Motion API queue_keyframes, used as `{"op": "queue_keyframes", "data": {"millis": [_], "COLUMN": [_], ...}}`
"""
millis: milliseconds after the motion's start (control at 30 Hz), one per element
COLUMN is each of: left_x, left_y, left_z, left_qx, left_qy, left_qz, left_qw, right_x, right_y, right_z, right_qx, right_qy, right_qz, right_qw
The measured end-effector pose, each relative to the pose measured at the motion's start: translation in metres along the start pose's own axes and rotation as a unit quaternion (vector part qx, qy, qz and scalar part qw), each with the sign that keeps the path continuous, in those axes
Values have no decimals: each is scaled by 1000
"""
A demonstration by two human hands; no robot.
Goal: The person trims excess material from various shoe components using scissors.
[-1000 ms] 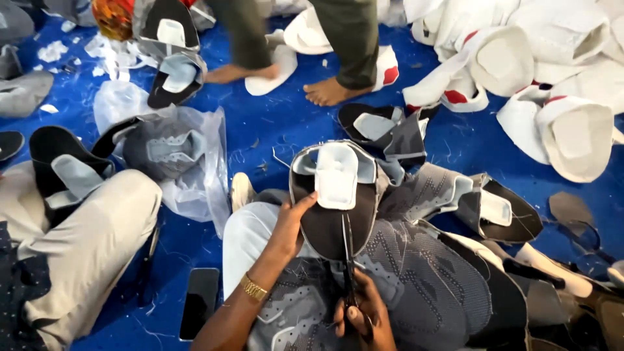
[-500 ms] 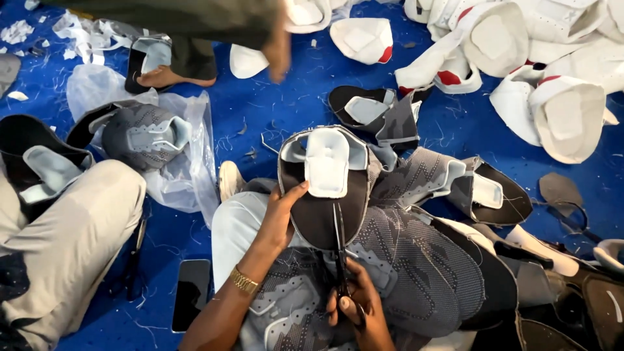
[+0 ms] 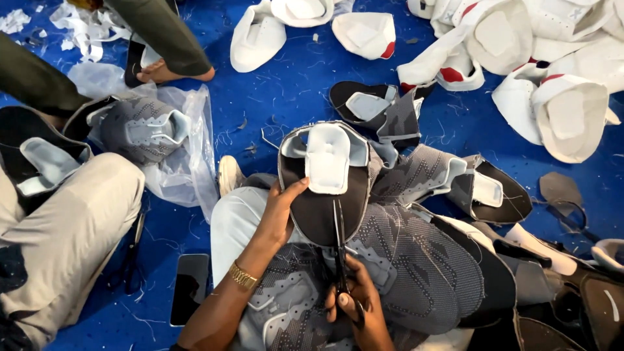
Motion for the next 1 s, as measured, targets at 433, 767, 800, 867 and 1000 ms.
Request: {"op": "queue_keyframes", "data": {"millis": [433,767,800,867,1000], "left_x": [4,-6,-9,-13,-1], "left_y": [-3,1,1,2,-11], "left_z": [-4,1,3,5,-4], "left_qx": [2,23,19,13,26], "left_qy": [23,37,22,6,27], "left_qz": [-24,-78,-96,-114,-137], "left_qw": [999,996,995,993,990], "right_x": [3,2,4,8,9], "right_y": [2,12,19,27,34], "right_z": [-2,-15,-17,-19,-17], "right_qx": [-25,-71,-94,-115,-128], "right_qy": [30,56,58,60,56], "right_qz": [4,17,9,-1,31], "right_qw": [999,996,994,992,990]}}
Point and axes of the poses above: each hand's wrist, its own z-axis towards the middle knuckle, its own x-axis out of the palm, y = z × x, the point moved 7 cm from there along z, towards the middle knuckle, and after that the axes turned 11 degrees about -y, right-handed, at the moved point
